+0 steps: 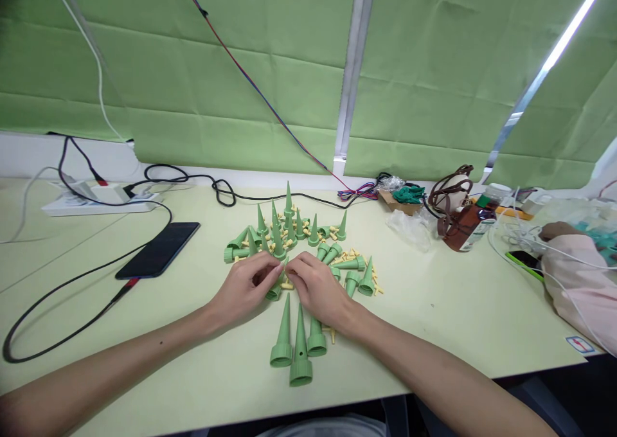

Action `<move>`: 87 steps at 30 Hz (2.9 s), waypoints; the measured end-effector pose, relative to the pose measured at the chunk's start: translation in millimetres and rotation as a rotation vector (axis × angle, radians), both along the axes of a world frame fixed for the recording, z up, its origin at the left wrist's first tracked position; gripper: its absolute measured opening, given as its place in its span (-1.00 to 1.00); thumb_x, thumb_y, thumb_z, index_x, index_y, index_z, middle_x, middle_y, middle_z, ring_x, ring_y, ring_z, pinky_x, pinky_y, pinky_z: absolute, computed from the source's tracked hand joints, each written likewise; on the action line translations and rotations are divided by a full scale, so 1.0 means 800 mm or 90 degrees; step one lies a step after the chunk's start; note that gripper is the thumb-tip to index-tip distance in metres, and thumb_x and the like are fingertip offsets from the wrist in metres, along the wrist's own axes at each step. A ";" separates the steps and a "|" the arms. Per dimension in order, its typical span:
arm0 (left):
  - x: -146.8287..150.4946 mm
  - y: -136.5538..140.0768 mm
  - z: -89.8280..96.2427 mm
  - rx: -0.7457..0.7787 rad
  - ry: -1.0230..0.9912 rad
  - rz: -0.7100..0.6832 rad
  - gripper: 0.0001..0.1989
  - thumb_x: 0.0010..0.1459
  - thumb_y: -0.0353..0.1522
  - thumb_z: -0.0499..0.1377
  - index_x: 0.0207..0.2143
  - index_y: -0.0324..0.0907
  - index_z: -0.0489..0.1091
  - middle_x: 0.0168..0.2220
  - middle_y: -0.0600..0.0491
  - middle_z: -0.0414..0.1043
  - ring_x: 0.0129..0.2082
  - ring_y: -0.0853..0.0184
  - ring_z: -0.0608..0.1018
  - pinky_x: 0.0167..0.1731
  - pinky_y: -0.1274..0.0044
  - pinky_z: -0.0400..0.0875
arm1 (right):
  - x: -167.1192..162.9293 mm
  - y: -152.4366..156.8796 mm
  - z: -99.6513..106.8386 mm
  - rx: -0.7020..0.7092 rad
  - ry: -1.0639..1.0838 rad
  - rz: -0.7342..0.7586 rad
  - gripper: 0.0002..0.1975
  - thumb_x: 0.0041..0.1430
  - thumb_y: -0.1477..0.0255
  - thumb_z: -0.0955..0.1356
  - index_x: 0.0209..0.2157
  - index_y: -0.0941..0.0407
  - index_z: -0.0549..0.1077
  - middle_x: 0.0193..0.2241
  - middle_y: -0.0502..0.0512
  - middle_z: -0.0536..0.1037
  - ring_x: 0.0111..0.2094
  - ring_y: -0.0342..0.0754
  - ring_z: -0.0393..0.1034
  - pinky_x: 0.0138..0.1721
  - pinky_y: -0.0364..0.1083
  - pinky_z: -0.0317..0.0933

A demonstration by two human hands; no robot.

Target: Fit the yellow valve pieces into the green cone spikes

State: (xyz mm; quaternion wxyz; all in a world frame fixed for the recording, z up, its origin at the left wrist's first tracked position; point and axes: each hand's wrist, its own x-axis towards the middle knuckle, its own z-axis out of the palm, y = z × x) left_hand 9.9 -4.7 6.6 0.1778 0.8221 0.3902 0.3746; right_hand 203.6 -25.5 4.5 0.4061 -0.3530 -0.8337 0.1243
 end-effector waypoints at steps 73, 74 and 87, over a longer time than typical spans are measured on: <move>0.000 -0.005 -0.001 0.046 -0.038 -0.059 -0.78 0.36 -0.38 0.05 -0.37 -0.20 0.39 -0.48 0.11 0.30 -0.49 0.42 0.34 -0.46 0.55 0.21 | -0.004 -0.005 0.000 -0.052 0.006 -0.010 -0.91 0.33 0.53 0.28 -0.19 0.10 0.40 -0.32 0.06 0.52 -0.30 -0.05 0.41 -0.25 -0.09 0.29; 0.000 -0.005 -0.001 0.048 -0.039 -0.060 -0.78 0.36 -0.38 0.05 -0.37 -0.20 0.39 -0.48 0.12 0.30 -0.49 0.42 0.34 -0.47 0.56 0.21 | -0.004 -0.005 0.001 -0.051 0.008 -0.010 -0.91 0.33 0.53 0.28 -0.19 0.10 0.40 -0.32 0.06 0.52 -0.30 -0.05 0.41 -0.25 -0.09 0.29; -0.001 -0.004 -0.001 0.047 -0.043 -0.056 -0.79 0.35 -0.39 0.06 -0.36 -0.21 0.39 -0.48 0.12 0.31 -0.48 0.44 0.35 -0.46 0.57 0.21 | -0.006 -0.006 0.002 -0.009 0.044 -0.028 -0.92 0.32 0.51 0.29 -0.27 0.12 0.41 -0.38 0.07 0.50 -0.35 -0.06 0.38 -0.30 -0.09 0.27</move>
